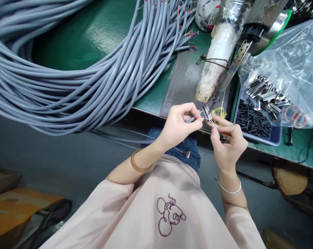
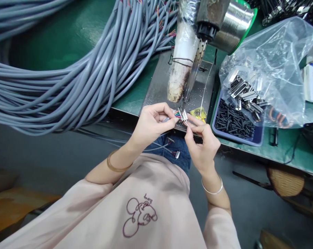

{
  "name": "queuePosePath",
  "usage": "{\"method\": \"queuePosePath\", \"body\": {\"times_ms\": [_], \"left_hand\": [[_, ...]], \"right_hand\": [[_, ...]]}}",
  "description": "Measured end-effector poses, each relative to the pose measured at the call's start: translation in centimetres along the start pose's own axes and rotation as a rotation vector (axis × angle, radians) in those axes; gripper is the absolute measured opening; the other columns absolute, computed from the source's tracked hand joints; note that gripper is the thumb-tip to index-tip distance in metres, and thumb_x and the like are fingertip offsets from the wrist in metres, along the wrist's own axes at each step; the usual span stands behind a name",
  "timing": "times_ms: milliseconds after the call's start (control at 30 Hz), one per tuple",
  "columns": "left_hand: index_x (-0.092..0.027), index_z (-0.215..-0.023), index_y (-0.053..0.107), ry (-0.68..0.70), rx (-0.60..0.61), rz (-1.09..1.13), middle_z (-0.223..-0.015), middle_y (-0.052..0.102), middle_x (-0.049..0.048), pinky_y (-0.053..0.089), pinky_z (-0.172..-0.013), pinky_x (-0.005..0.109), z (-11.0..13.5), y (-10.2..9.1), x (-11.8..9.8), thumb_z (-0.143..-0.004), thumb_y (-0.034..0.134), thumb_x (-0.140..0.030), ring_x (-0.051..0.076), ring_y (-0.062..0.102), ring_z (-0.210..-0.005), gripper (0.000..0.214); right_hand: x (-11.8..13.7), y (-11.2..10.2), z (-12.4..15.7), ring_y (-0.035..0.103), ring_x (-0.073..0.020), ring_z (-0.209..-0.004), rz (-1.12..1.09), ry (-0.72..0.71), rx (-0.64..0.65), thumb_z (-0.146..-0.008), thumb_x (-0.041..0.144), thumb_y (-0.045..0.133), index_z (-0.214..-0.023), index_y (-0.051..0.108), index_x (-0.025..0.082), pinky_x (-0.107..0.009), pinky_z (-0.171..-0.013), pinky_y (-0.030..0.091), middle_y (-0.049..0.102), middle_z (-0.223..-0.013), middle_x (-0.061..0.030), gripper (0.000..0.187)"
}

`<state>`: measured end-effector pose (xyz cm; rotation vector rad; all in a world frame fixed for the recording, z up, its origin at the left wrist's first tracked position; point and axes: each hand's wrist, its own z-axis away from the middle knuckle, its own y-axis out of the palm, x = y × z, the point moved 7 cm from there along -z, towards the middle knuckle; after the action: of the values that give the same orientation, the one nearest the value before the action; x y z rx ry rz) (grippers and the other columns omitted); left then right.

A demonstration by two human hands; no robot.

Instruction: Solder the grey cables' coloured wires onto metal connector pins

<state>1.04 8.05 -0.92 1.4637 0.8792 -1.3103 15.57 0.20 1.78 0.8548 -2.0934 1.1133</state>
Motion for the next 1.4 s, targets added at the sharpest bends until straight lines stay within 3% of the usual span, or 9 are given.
{"method": "queuePosePath", "body": {"times_ms": [133,433,800,1100,1400], "left_hand": [[-0.015,-0.069,0.057,0.072,-0.035,-0.112,-0.070,0.061,-0.0006,0.035,-0.049,0.020,0.0,-0.2,-0.6,-0.076,0.069,-0.013,0.005,0.048,-0.053,0.014],[-0.016,-0.070,0.056,0.122,-0.067,-0.165,-0.064,0.054,-0.0032,0.025,-0.045,0.022,0.2,-0.1,-2.1,-0.078,0.068,-0.012,0.004,0.037,-0.049,0.015],[-0.016,-0.068,0.055,0.093,-0.070,-0.161,-0.065,0.055,-0.0019,0.028,-0.045,0.021,0.1,-0.2,-2.3,-0.077,0.068,-0.013,0.005,0.041,-0.050,0.015],[-0.016,-0.068,0.055,0.066,-0.071,-0.141,-0.066,0.057,-0.0017,0.030,-0.046,0.020,0.0,-0.2,-2.3,-0.074,0.068,-0.012,0.004,0.043,-0.051,0.015],[-0.016,-0.068,0.055,0.049,-0.059,-0.165,-0.064,0.057,-0.0021,0.032,-0.047,0.021,-0.1,-0.1,-1.7,-0.075,0.068,-0.013,0.005,0.043,-0.051,0.015]], "right_hand": [[-0.2,0.1,-0.7,0.078,-0.0218,-0.093,-0.080,0.051,0.013,-0.090,0.021,0.068,-0.087,0.057,0.022,-0.032,-0.074,0.067,0.077,-0.116,-0.0075,0.012],[0.9,-0.2,-1.8,0.078,-0.0222,-0.097,-0.093,0.011,-0.012,-0.086,0.015,0.071,-0.085,0.061,0.020,-0.032,-0.079,0.068,0.078,-0.114,-0.0080,0.011],[1.5,-0.3,-2.3,0.078,-0.0203,-0.094,-0.038,-0.014,0.000,-0.083,0.011,0.073,-0.085,0.066,0.020,-0.030,-0.078,0.067,0.078,-0.113,-0.0049,0.012],[2.5,-0.3,-2.5,0.077,-0.0193,-0.096,0.147,-0.172,0.023,-0.079,0.008,0.076,-0.091,0.071,0.021,-0.030,-0.082,0.065,0.079,-0.109,-0.0027,0.018],[1.8,-0.2,-2.5,0.078,-0.0201,-0.093,0.156,-0.140,0.034,-0.083,0.014,0.075,-0.092,0.070,0.023,-0.032,-0.077,0.066,0.079,-0.107,-0.0022,0.014]]}}
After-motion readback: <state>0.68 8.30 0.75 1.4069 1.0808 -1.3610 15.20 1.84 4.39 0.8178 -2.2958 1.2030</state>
